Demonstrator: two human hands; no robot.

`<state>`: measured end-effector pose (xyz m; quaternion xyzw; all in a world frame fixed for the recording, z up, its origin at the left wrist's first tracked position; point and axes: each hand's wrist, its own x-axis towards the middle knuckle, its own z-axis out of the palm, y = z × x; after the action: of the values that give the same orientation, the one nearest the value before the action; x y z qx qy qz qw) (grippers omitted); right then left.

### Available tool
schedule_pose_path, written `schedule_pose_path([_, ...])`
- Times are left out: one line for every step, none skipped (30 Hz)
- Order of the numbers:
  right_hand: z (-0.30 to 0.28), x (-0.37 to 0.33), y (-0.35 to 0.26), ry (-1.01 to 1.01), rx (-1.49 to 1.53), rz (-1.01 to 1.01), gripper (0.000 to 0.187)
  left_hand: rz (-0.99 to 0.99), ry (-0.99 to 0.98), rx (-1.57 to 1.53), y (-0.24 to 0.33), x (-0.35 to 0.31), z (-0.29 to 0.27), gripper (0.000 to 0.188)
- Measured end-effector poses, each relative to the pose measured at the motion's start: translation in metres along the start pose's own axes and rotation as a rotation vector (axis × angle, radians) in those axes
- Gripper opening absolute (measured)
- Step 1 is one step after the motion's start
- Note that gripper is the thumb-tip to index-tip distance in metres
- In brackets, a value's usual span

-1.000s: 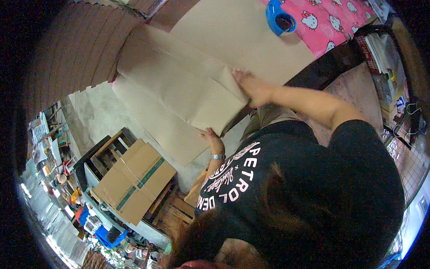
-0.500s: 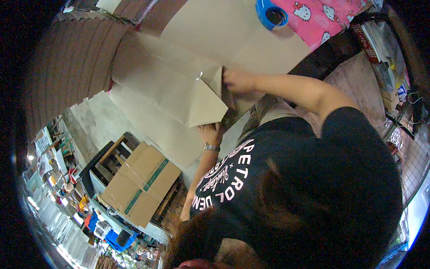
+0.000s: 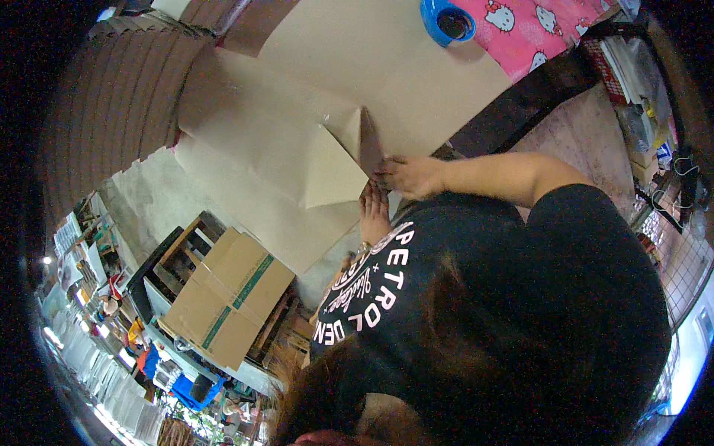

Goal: The person prepares items for shipping by placing a packaged black object onto a sheet of brown paper, folding the paper around it, and securing the edges with adhesive tape.

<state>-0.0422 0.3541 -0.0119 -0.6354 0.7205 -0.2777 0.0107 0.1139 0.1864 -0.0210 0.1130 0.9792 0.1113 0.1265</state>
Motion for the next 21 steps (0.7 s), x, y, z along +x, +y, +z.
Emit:
schedule_pose_path([-0.005,0.002,0.008,-0.052,0.226,0.117,0.034,-0.065,-0.041,-0.337,-0.012,-0.004,0.007,0.065])
schedule_pose_path([-0.013,0.006,0.015,-0.105,0.467,0.217,0.036,-0.148,-0.083,-0.671,-0.03,-0.023,0.007,0.064])
schedule_pose_path([-0.016,0.007,0.021,-0.157,0.706,0.341,0.039,-0.351,-0.049,-1.073,-0.042,-0.022,-0.007,0.06])
schedule_pose_path([-0.011,0.007,0.037,-0.102,0.603,0.709,0.044,-0.554,0.071,-1.472,-0.055,-0.02,-0.024,0.057])
schedule_pose_path([-0.034,0.031,0.057,-0.035,0.874,1.114,0.044,-0.92,0.306,-1.913,-0.059,-0.004,-0.056,0.049])
schedule_pose_path([-0.059,0.065,0.069,0.036,1.152,1.505,0.043,-1.105,0.44,-2.053,-0.073,0.004,-0.072,0.04])
schedule_pose_path([-0.05,0.076,0.072,0.053,1.014,1.474,0.043,-1.282,0.578,-2.182,-0.083,0.016,-0.081,0.031])
schedule_pose_path([-0.03,0.084,0.072,0.071,0.881,1.441,0.042,-1.262,0.562,-2.179,-0.087,0.021,-0.079,0.029])
schedule_pose_path([-0.014,0.086,0.072,0.088,0.744,1.406,0.042,-1.24,0.545,-2.181,-0.092,0.026,-0.074,0.027])
schedule_pose_path([0.004,0.079,0.052,0.072,0.727,1.288,0.041,-1.228,0.532,-2.189,-0.094,0.027,-0.067,0.025])
schedule_pose_path([0.016,0.069,0.02,0.052,0.71,1.176,0.041,-1.227,0.535,-2.19,-0.094,0.025,-0.061,0.025])
schedule_pose_path([0.005,0.062,-0.012,0.029,0.915,1.181,0.039,-1.224,0.54,-2.192,-0.095,0.024,-0.055,0.025])
schedule_pose_path([-0.017,0.059,-0.032,0.008,1.12,1.179,0.037,-1.218,0.544,-2.193,-0.095,0.022,-0.051,0.025])
schedule_pose_path([-0.029,0.055,-0.023,-0.265,1.014,1.022,0.036,-1.179,0.511,-2.209,-0.096,0.018,-0.047,0.024])
schedule_pose_path([-0.042,0.055,-0.005,-0.528,0.894,0.843,0.035,-1.14,0.491,-2.224,-0.099,0.013,-0.042,0.023])
schedule_pose_path([-0.07,0.063,0.012,-0.778,0.63,0.527,0.033,-1.096,0.477,-2.241,-0.101,0.013,-0.038,0.022])
schedule_pose_path([-0.106,0.086,0.019,-0.743,0.555,0.531,0.032,-1.062,0.516,-2.242,-0.1,0.015,-0.036,0.023])
schedule_pose_path([-0.134,0.117,0.023,-0.707,0.484,0.529,0.032,-1.031,0.558,-2.24,-0.095,0.017,-0.034,0.024])
schedule_pose_path([-0.146,0.147,0.026,-0.582,0.396,0.512,0.031,-0.999,0.588,-2.237,-0.089,0.02,-0.031,0.025])
schedule_pose_path([-0.152,0.176,0.027,-0.455,0.305,0.495,0.032,-1.001,0.667,-2.202,-0.085,0.021,-0.027,0.027])
schedule_pose_path([-0.121,0.191,0.037,-0.272,0.338,0.346,0.035,-1.017,0.691,-2.226,-0.079,0.026,-0.026,0.027])
